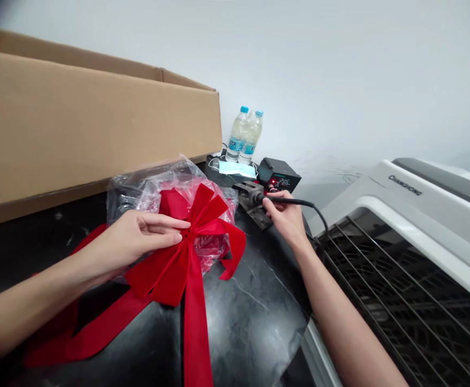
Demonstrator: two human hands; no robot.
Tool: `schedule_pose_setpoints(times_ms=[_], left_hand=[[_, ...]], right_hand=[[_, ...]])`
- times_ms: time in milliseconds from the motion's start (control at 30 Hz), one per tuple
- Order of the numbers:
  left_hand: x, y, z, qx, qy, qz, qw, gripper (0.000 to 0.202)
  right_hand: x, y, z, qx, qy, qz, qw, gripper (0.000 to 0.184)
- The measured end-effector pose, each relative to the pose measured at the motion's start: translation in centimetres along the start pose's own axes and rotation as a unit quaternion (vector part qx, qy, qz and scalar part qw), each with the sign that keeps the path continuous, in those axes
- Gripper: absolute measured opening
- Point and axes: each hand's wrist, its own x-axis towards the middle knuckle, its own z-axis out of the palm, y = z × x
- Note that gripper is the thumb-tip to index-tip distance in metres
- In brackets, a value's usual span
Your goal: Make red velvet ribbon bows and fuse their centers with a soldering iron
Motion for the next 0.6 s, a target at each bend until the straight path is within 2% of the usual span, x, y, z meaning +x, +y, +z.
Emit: schedule_pose_setpoints(times_ms=[233,367,500,600], left_hand=[[-0.3,0.1,0.3,0.033,0.003,0.001,0.999,0.028],[-0.4,0.2,0.4,0.066,0.003,0.010,0.998,0.029],[-0.6,0.7,0.7,0.069,-0.004,0.027,0.997,0.029],[-1.1,1.0,1.2,0.069,-0.023,0.036,0.997,0.030]], right_hand=[[0.2,0.7,0.3,-0.004,-0.041,0.007,0.999,0.039],[0.2,0.7,0.8,0.000,-0.036,0.025,0.999,0.042],[-0.2,0.1,0.8,0.010,-0.029,0.073,0.997,0.053],[-1.0,-0.7,-0.2,0.012,-0.052,0.134,0.990,0.053]])
